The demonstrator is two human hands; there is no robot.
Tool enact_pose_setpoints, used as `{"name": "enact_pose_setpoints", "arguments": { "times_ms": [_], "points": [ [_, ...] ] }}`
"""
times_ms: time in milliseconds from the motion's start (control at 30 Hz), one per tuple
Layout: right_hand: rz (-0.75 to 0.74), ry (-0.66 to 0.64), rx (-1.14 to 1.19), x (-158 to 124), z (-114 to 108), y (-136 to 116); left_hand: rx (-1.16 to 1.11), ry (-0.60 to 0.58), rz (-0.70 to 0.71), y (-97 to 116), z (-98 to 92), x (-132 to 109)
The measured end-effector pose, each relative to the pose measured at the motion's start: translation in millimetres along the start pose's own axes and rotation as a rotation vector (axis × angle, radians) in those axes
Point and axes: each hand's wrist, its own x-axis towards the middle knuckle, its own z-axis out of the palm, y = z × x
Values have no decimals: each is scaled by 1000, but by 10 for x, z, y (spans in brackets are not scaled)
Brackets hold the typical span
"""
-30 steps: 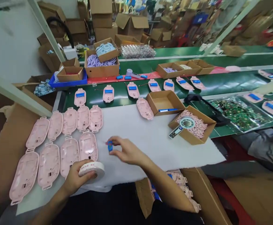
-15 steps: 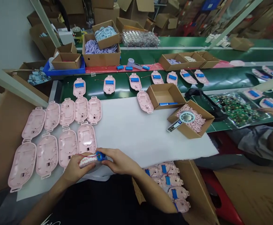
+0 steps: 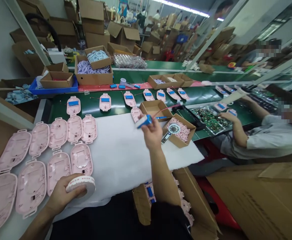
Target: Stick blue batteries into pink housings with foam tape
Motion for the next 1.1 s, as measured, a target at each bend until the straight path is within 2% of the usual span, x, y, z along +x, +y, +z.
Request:
{"name": "enact_pose_setpoints", "arguments": {
  "times_ms": [100,167,233,333,467,600,733,900,1100],
  "points": [
    [-12,-128,-436,900,-229,180,-71,102,13,-12,-1,-42],
    [63,-267,-749,1257,-261,377,-98,168,10,-46,21,-91],
    [139,-410,-958,1429,-238,568,-129,216,-17,-115,49,-142],
    [186,-511,-1005,1493,-174,786,-193,237,-50,-245,73,-189],
    [198,-502,-915,1535,-128,978,-213,232,-55,-317,52,-197],
    [218,-455,-834,1615,-178,1134,-219,261,-51,-254,14,-204],
    [228,-426,-821,1655,-269,1271,-223,230,-62,-230,-2,-210],
    [233,-435,-826,1683,-340,1401,-245,221,-56,-283,5,-213],
    [214,-462,-902,1728,-423,1478,-334,201,-101,-129,21,-234]
  ]
}}
